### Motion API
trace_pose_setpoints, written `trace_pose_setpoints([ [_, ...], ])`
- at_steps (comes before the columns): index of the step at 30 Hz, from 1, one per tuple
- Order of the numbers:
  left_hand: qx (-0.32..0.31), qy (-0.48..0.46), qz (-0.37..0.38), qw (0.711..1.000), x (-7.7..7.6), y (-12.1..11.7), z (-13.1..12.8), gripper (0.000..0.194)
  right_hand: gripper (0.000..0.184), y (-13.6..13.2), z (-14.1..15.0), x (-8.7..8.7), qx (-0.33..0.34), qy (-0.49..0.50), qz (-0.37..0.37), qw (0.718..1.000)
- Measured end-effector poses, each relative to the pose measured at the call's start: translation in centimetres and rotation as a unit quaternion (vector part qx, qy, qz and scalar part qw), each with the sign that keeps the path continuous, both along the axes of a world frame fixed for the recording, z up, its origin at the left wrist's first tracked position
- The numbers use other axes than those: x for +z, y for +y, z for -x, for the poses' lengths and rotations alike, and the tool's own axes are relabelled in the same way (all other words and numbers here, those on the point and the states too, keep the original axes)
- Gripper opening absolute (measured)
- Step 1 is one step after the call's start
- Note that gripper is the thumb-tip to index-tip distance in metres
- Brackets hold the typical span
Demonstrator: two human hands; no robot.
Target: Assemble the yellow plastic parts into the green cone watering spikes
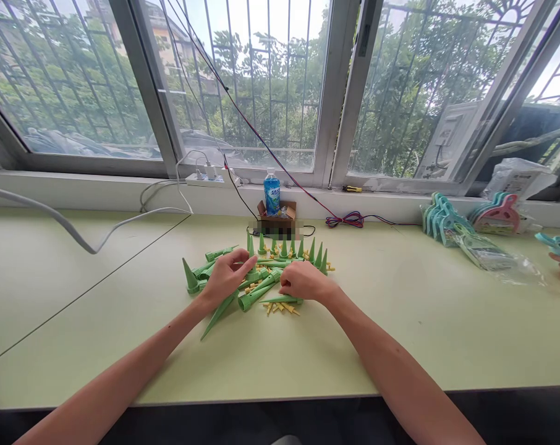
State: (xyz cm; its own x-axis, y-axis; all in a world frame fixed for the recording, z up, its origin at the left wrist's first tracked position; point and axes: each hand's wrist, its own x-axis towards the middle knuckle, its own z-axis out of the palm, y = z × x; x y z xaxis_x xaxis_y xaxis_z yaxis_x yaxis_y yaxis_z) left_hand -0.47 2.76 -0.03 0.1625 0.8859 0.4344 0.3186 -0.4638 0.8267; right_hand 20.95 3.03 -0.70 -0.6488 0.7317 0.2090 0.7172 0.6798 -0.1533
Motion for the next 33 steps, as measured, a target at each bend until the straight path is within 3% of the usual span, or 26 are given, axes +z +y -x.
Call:
trace_pose_setpoints([
  [11, 0.005, 0.010, -0.001, 1.000, -0.4, 0.3, 0.1, 0.032, 0.024, -0.3, 0.3, 0.2, -0.009, 0.001, -0.001, 1.000],
  [23, -0.004, -0.041, 0.053, 0.998, -0.3, 0.0, -0.2, 0.030, 0.012, -0.9, 0.7, 0.1, -0.004, 0.221, -0.052, 0.974],
  [33, -0.036, -0.047, 0.075, 0.995, -0.3, -0.3, -0.2, 0.030, 0.014, -1.3, 2.0, -0.8, 0.054, 0.310, -0.122, 0.941],
])
